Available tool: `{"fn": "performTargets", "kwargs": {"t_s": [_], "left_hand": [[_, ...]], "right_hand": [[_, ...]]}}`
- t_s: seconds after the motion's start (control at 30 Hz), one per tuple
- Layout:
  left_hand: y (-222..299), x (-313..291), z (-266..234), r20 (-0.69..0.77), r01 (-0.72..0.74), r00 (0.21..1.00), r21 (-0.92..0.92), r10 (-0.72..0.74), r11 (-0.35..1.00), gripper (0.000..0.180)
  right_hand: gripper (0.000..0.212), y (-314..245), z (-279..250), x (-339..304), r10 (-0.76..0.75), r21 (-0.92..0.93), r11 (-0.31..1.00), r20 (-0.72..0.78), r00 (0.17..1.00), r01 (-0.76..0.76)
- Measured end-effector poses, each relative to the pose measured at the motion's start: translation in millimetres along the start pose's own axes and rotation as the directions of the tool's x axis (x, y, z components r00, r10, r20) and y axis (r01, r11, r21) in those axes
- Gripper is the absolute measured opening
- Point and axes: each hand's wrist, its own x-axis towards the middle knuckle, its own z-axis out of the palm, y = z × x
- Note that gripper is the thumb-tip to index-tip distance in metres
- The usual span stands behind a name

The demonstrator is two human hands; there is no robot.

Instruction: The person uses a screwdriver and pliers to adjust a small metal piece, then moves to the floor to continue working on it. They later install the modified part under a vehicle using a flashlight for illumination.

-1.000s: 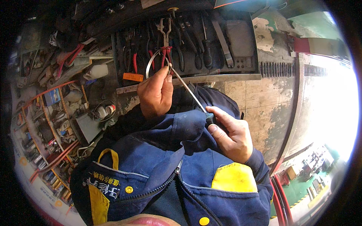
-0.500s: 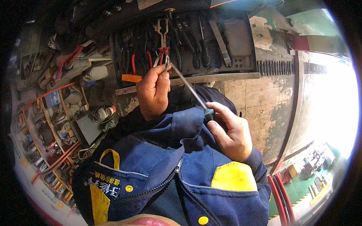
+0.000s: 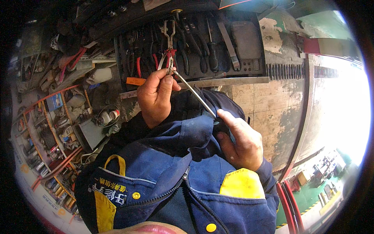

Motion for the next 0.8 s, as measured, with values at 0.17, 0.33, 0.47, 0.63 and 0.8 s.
{"fn": "performTargets", "kwargs": {"t_s": [0.17, 0.33, 0.47, 0.63, 0.8], "left_hand": [[-2, -3, -1, -0.005, -0.025, 1.000, 0.068, 0.025, 0.997, 0.019], [-6, -2, 0, -0.019, -0.125, 0.992, 0.107, 0.128, 0.986, 0.017], [-6, -3, 4, -0.048, -0.188, 0.979, 0.160, 0.198, 0.969, 0.013], [-9, -2, 4, -0.052, -0.219, 0.972, 0.164, 0.230, 0.962, 0.013], [-12, -2, 4, -0.078, -0.245, 0.962, 0.166, 0.261, 0.955, 0.018]], "right_hand": [[0.058, -4, 1, 2, -0.023, -0.071, 0.997, -0.009, 1.000, 0.022], [0.059, -7, 1, 2, -0.013, -0.125, 0.992, 0.000, 1.000, 0.013], [0.059, -3, 2, 1, -0.023, -0.102, 0.994, 0.017, 1.000, 0.024], [0.056, 2, 3, 2, 0.020, 0.082, 0.996, 0.053, 0.998, -0.024], [0.053, 1, 0, 3, 0.113, 0.187, 0.974, 0.092, 0.989, -0.129]]}}
